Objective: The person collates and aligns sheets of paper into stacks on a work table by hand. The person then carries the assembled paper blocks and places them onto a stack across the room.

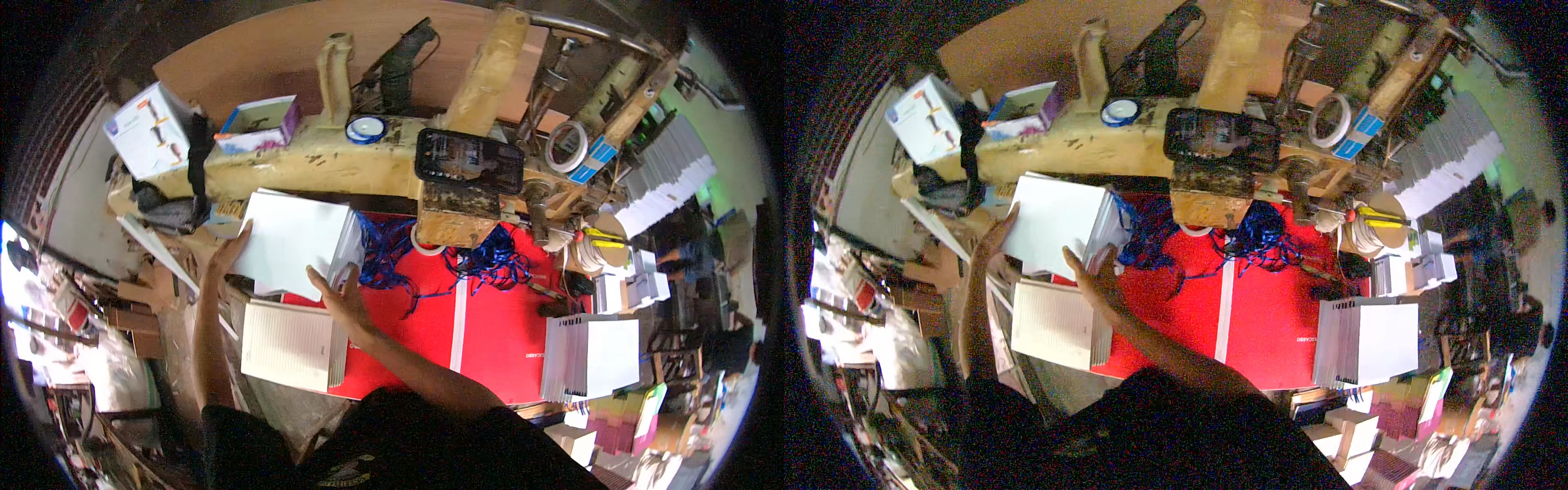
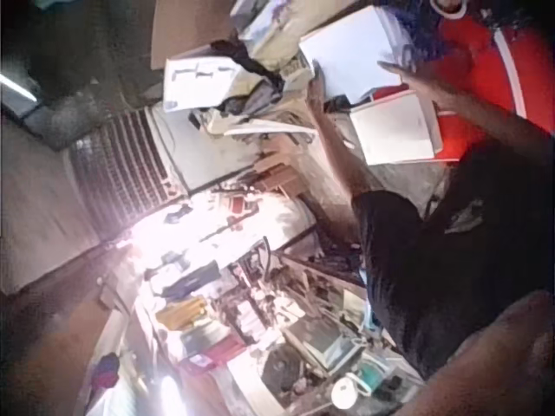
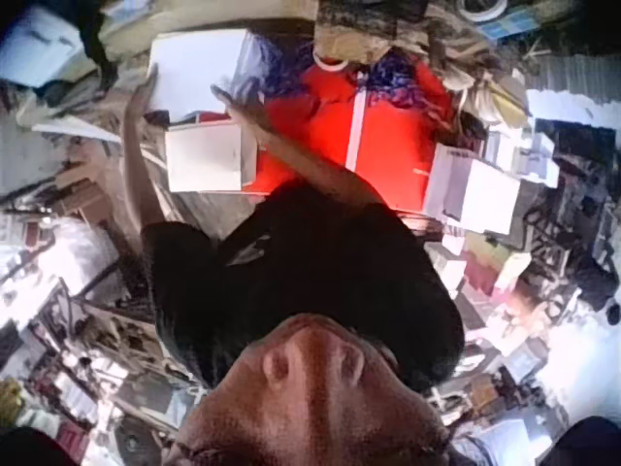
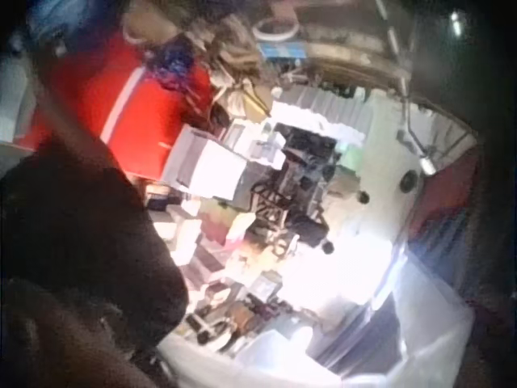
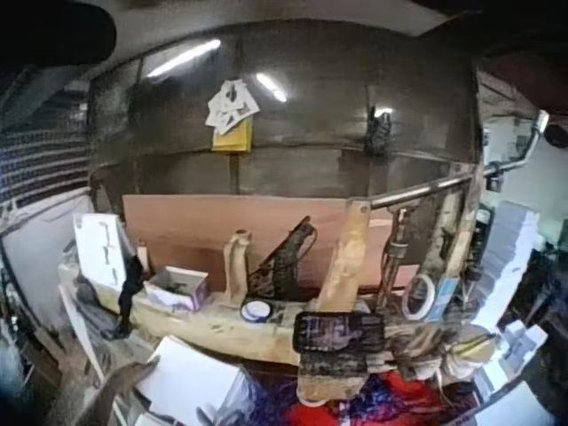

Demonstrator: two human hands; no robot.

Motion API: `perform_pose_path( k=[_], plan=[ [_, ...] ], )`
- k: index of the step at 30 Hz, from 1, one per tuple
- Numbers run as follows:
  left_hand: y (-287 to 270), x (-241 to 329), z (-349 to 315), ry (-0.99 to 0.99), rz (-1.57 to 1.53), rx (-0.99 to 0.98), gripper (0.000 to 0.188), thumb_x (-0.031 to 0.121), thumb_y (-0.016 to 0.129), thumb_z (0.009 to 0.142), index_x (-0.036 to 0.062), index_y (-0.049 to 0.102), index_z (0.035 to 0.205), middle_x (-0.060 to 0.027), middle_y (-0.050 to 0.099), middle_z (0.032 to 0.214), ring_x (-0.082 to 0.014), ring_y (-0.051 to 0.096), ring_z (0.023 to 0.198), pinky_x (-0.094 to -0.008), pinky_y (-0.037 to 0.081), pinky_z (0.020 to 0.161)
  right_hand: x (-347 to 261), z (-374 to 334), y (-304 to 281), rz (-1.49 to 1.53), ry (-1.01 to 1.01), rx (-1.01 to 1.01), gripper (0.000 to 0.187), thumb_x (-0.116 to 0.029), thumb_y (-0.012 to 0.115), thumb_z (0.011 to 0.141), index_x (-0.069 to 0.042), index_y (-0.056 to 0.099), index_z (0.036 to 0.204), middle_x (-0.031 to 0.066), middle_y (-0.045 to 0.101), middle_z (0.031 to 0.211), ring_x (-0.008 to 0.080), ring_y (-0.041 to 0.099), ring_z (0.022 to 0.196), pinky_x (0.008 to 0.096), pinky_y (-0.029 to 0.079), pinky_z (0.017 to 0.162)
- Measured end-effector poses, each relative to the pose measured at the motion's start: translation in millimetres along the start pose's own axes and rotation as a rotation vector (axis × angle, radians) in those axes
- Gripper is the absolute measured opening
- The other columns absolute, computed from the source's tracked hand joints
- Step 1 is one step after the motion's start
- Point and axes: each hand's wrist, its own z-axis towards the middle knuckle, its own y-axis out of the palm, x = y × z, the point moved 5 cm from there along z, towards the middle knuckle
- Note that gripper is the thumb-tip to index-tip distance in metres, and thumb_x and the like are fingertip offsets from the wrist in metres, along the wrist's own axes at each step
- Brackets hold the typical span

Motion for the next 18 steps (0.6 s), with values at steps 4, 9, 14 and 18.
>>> perform_pose_path(
  k=[4,9,14,18],
  plan=[
    [28.2,83.7,-23.9,-0.059,-0.149,-0.22,0.068,0.049,0.044,0.099,0.0026,0.032,0.148,-0.0168,0.04,0.147,-0.0268,0.033,0.139,-0.0366,0.023,0.116,-1.5,4.5,-18.4,-0.156,-0.03,0.007,0.082,-0.034,0.068,0.086,-0.008,0.019,0.147,0.0328,0.047,0.126,0.0406,0.055,0.113,0.0433,0.051,0.09],
    [25.4,153.7,-110.6,-0.077,-0.221,-0.165,0.064,0.048,0.051,0.095,0.0043,0.044,0.14,-0.0175,0.048,0.141,-0.0293,0.039,0.136,-0.04,0.024,0.117,-11.3,-20.4,-77.1,0.188,-0.017,-0.11,0.088,-0.021,0.075,0.085,-0.007,0.017,0.15,0.021,0.062,0.114,0.0268,0.064,0.097,0.0376,0.056,0.077],
    [103.8,231.5,-242.2,-0.276,-0.309,-0.141,0.054,0.034,0.065,0.089,0.0008,0.054,0.13,-0.0163,0.058,0.132,-0.0316,0.052,0.126,-0.0424,0.03,0.114,-55.1,-128.4,-165.0,0.277,0.102,-0.266,0.095,-0.014,0.076,0.084,-0.015,0.013,0.154,0.017,0.062,0.122,0.0236,0.06,0.113,0.0415,0.045,0.102],
    [209.6,235.8,-285.4,-0.261,-0.606,-0.208,0.074,0.016,0.084,0.072,-0.0017,0.046,0.132,-0.0162,0.06,0.124,-0.029,0.057,0.116,-0.0417,0.046,0.1,-9.7,-182.8,-240.9,0.332,0.11,-0.062,0.088,-0.002,0.07,0.085,-0.01,0.016,0.153,0.0175,0.06,0.125,0.0239,0.056,0.118,0.0403,0.044,0.1]
  ],
)
